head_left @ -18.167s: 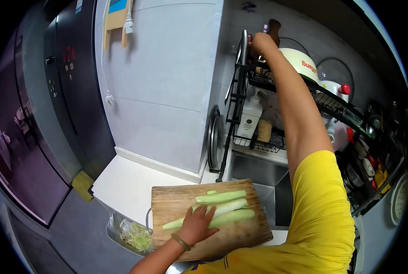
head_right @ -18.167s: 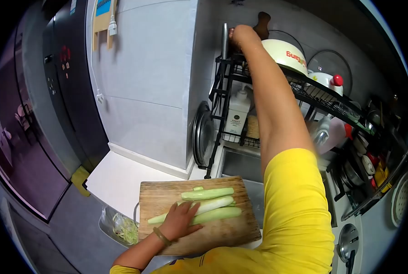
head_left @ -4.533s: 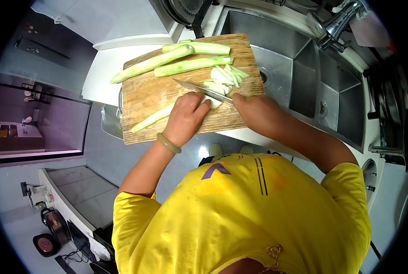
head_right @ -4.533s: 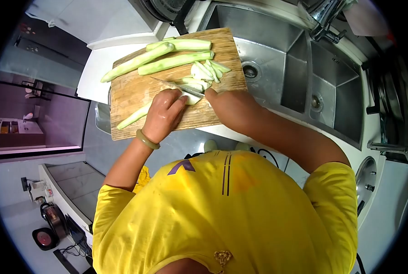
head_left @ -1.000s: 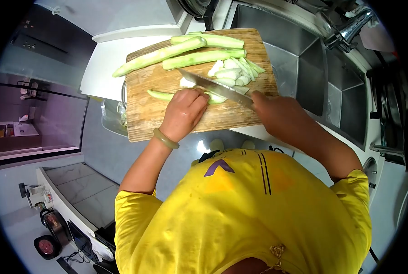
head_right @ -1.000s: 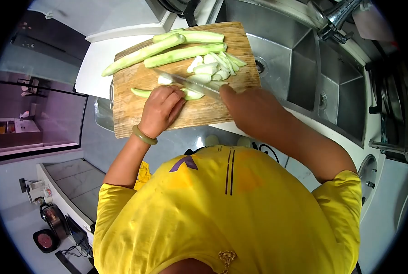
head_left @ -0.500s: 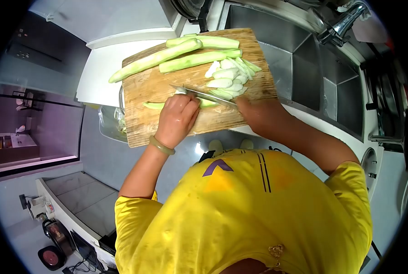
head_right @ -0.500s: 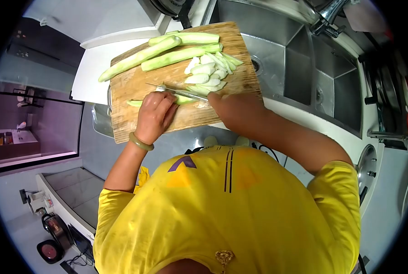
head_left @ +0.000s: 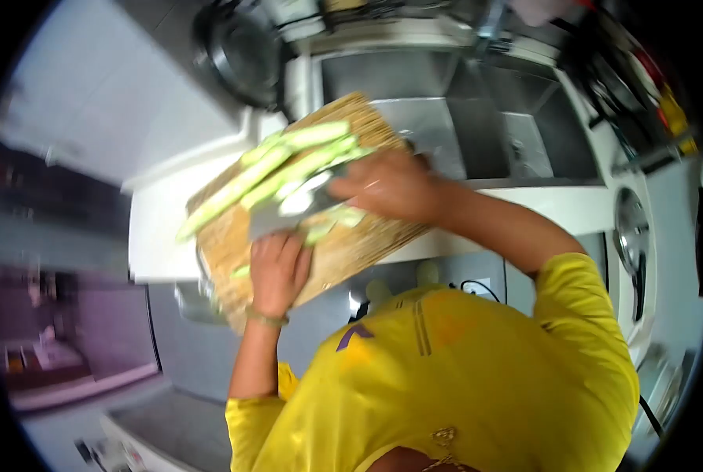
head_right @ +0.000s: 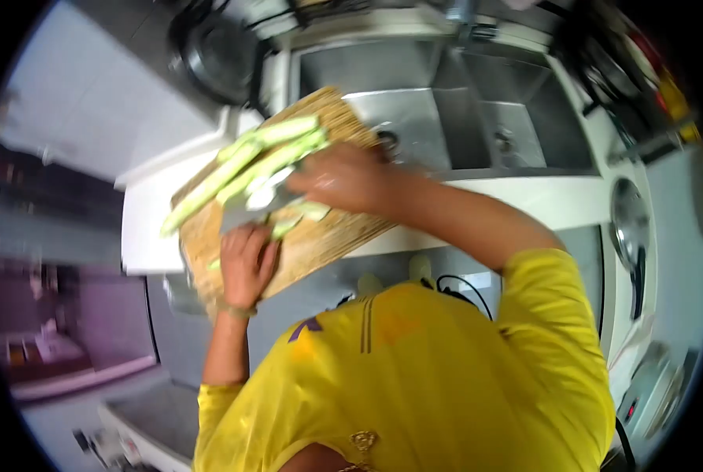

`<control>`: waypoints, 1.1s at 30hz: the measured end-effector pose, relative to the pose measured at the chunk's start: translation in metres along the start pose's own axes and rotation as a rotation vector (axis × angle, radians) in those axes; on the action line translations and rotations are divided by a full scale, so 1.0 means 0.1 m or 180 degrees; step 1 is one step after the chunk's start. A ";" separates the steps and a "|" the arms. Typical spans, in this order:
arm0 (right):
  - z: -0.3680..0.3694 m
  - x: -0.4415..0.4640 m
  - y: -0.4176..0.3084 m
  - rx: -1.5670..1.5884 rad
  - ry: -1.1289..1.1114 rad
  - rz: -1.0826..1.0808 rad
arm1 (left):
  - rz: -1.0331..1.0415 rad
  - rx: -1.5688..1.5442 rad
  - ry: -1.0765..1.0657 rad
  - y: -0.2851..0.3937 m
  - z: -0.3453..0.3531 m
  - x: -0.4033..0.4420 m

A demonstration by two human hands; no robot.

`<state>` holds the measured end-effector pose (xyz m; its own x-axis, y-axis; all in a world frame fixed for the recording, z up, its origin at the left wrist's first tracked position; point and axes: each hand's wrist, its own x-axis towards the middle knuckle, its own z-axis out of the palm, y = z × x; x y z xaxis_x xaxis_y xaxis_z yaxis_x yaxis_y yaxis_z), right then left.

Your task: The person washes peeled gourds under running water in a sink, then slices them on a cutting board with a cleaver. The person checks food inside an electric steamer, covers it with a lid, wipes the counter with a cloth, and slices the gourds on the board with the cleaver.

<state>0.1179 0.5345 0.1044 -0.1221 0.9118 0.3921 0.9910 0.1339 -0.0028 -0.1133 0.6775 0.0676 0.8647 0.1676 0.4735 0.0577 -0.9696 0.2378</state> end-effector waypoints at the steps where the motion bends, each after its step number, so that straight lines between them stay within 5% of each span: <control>1: 0.11 0.07 0.04 -0.0037 -0.0106 -0.0090 | 0.0061 -0.0103 -0.0003 0.03 0.01 -0.01; 8: 0.55 0.03 -0.16 -0.0361 0.0416 0.0202 | -0.0665 -0.0617 -0.0017 0.18 0.00 0.04; 11: -0.10 -0.46 -0.21 0.0442 0.0549 0.0720 | -0.1000 -0.0697 0.0293 0.13 0.07 0.00; 18: -1.36 -2.64 -0.75 0.0624 0.0247 0.2728 | -0.0231 -0.0935 0.0249 1.19 0.31 0.49; 23: -2.19 -4.56 -1.69 -0.0844 0.1307 0.3174 | 0.0688 -0.1397 -0.0118 2.67 0.74 0.54; 28: -3.80 -6.44 -2.77 -0.2068 0.1029 0.4283 | 0.0978 -0.1976 -0.0503 4.34 1.35 0.20; 30: -4.50 -7.33 -3.05 -0.3242 0.0962 0.4074 | 0.1662 -0.2018 -0.0627 5.04 1.39 0.17; 31: -4.87 -7.63 -3.18 -0.3223 0.1526 0.4711 | 0.1658 -0.2010 -0.0616 5.37 1.31 0.17; 33: -5.58 -8.18 -3.41 -0.3636 0.1383 0.5249 | 0.1962 -0.2115 -0.0697 6.03 1.18 0.17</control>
<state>-0.0891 -0.4738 0.2974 0.5824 -0.2638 0.7689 -0.2726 -0.9545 -0.1210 -0.0051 0.0742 0.1186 0.7264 -0.4458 0.5230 -0.6817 -0.5639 0.4661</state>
